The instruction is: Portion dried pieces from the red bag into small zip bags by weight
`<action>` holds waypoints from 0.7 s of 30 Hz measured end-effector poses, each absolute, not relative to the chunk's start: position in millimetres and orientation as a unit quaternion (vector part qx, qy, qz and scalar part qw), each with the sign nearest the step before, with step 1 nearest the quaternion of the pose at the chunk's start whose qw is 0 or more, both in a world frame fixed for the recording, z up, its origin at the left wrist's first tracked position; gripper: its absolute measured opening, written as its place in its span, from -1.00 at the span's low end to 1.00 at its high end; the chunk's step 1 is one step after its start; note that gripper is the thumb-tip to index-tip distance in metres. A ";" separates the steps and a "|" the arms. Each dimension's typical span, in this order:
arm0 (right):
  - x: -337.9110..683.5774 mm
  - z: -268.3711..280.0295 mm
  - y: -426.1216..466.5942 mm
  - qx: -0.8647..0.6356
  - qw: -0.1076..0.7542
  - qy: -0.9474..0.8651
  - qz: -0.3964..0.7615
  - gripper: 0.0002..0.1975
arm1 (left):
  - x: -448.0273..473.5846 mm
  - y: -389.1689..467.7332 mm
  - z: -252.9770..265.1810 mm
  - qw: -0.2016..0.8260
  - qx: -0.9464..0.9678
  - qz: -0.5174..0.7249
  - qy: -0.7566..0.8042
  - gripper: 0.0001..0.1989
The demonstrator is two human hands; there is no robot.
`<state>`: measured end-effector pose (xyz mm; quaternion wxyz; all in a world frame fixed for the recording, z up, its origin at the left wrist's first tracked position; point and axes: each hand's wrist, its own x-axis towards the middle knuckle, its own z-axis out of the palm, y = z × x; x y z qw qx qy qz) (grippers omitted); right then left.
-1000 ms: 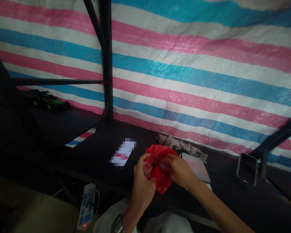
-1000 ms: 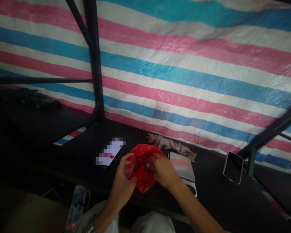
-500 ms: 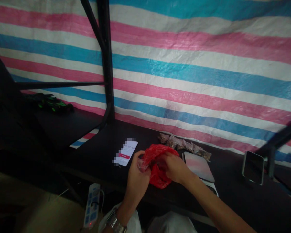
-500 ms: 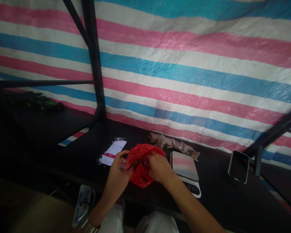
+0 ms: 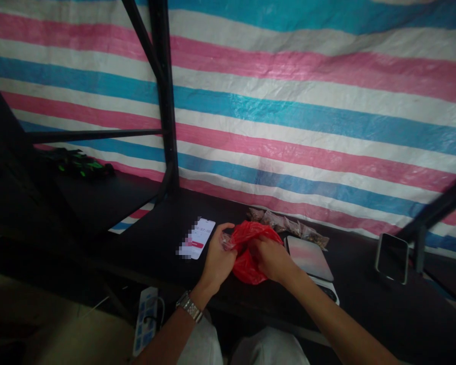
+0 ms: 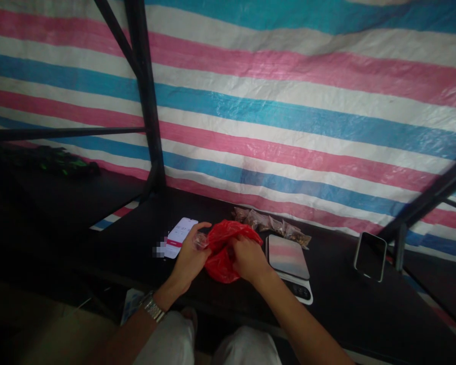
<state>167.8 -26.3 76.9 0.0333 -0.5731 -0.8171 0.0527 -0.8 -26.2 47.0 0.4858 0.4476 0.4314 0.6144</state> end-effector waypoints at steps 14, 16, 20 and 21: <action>174.3 70.8 -23.7 -0.568 0.044 -0.819 0.064 -0.56 | 9.3 -30.9 41.2 0.601 0.408 0.564 0.391 -0.33; 175.1 70.3 -25.0 -0.571 0.046 -0.818 0.060 -0.55 | 6.8 -31.0 39.7 0.604 0.406 0.561 0.394 -0.32; 175.2 67.2 -25.2 -0.578 0.048 -0.812 0.064 -0.61 | 8.7 -30.4 39.7 0.631 0.403 0.534 0.393 -0.30; 175.3 66.4 -24.9 -0.580 0.049 -0.810 0.065 -0.64 | 9.9 -30.5 40.4 0.639 0.401 0.528 0.390 -0.30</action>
